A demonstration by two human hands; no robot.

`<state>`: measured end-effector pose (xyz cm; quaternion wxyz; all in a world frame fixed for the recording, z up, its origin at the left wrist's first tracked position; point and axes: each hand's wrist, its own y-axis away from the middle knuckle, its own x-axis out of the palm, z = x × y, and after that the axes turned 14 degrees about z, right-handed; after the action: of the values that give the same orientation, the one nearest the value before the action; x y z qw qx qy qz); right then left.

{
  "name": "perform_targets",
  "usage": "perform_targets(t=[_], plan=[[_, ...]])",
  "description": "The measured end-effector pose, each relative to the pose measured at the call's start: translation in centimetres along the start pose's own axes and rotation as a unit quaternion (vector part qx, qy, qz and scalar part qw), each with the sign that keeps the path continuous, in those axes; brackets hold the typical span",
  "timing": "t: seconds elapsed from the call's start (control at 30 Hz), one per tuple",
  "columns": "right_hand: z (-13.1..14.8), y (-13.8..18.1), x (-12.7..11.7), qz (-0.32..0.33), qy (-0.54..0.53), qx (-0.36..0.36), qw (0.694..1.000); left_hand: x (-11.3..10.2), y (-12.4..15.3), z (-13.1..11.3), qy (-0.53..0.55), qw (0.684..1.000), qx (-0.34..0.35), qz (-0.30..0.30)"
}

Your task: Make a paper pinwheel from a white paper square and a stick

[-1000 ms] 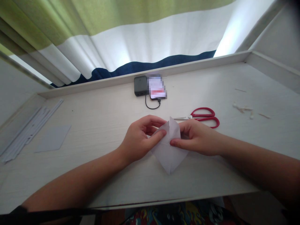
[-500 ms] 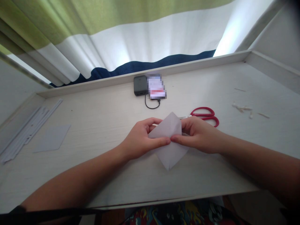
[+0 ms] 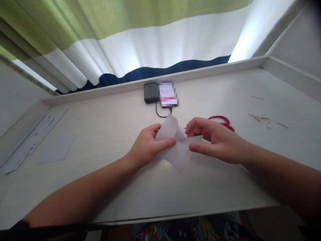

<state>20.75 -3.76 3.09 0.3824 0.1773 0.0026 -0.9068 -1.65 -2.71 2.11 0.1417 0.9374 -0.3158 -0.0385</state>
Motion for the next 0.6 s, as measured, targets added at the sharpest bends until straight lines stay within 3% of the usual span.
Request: perform_targets(t=[0.1, 0.2, 0.3, 0.43, 0.5, 0.6], plan=[[0.3, 0.5, -0.4, -0.030, -0.013, -0.004, 0.999, -0.3, -0.3, 0.4, 0.058, 0.998, 0.015, -0.023], [0.0, 0.6, -0.5, -0.053, -0.007, -0.053, 0.997, -0.4, -0.5, 0.7, 0.113, 0.992, 0.034, -0.039], [-0.8, 0.6, -0.5, -0.082, 0.119, -0.134, 0.980, -0.6, -0.6, 0.9, 0.150, 0.987, 0.042, -0.043], [-1.1, 0.6, -0.3, -0.079, 0.395, -0.186, 0.896, -0.6, -0.7, 0.9, 0.173, 0.983, 0.042, -0.039], [-0.9, 0.5, -0.1, -0.073, 0.460, -0.211, 0.859, -0.5, -0.7, 0.8, 0.181, 0.982, 0.037, -0.034], [-0.5, 0.3, 0.2, -0.076, 0.495, -0.234, 0.833, -0.4, -0.6, 0.8, 0.192, 0.981, 0.032, -0.023]])
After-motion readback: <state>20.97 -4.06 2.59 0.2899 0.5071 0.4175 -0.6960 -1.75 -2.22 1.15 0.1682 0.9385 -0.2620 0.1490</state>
